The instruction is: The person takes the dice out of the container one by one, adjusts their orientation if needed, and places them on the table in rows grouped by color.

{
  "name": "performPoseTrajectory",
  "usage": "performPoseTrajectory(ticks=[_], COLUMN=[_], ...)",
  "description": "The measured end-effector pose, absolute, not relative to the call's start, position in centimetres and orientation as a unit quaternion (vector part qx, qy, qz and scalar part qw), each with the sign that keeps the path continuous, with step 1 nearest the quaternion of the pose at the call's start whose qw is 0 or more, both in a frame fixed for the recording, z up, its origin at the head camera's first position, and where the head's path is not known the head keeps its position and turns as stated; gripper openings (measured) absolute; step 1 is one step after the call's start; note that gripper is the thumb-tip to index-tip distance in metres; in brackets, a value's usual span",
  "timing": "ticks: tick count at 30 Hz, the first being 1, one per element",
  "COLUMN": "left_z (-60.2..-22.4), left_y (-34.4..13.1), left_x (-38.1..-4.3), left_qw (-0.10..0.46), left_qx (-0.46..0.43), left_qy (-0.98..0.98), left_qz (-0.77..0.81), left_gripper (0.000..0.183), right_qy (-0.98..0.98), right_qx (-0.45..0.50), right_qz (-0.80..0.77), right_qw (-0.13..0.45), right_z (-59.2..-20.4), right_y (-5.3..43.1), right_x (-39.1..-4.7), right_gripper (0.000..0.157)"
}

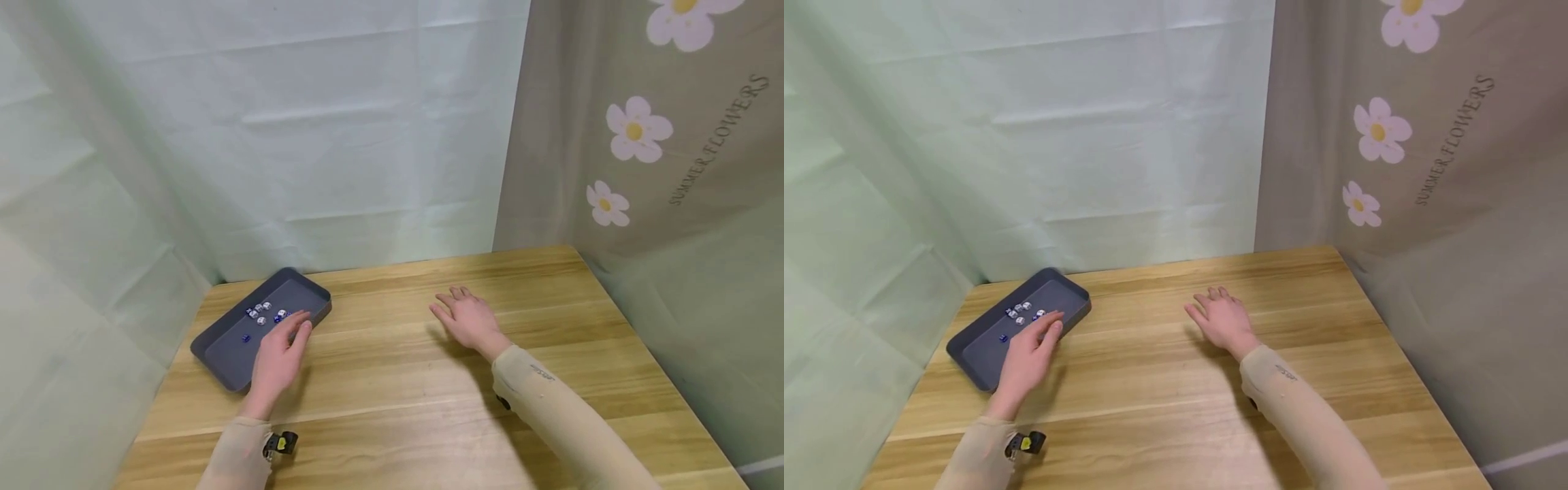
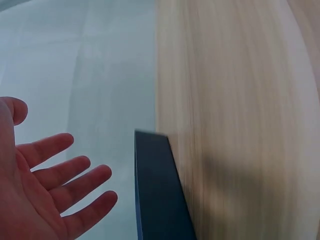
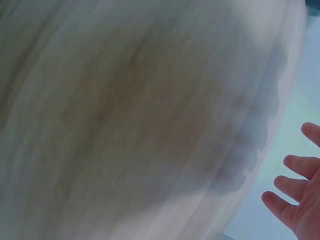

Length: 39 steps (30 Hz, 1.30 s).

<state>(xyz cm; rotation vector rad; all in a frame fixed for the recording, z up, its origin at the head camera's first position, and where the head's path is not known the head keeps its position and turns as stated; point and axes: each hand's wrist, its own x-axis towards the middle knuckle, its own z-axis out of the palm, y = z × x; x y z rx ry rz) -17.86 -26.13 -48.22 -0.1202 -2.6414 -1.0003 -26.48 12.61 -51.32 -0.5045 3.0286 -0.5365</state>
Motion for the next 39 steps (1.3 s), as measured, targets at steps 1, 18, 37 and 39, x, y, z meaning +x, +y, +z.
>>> performPoseTrajectory(ticks=[1,18,37,39], left_z=[-48.2,-48.6,-51.5,-51.9], left_y=[-26.5,-33.4,-36.3,-36.5], left_x=[-17.7,-13.5,-12.6,-12.6], left_qw=[0.163,0.236,0.096,0.094], left_qx=[-0.042,0.063,0.185,0.179], left_qy=[-0.922,-0.891,-0.937,-0.939], left_qz=[-0.349,-0.383,-0.281,-0.276], left_gripper=[0.044,0.053,0.085,0.084], right_qy=[0.972,0.972,0.971,0.972], right_qx=[-0.161,-0.151,-0.153,-0.153], right_qz=[-0.173,-0.182,-0.181,-0.179], right_qw=[0.011,-0.003,0.0,-0.001], right_z=[-51.3,-51.4,-52.2,-52.1], right_y=[12.8,15.0,15.2,15.3], right_x=[-26.5,-26.3,-25.8,-25.7], right_gripper=[0.071,0.066,0.064,0.063])
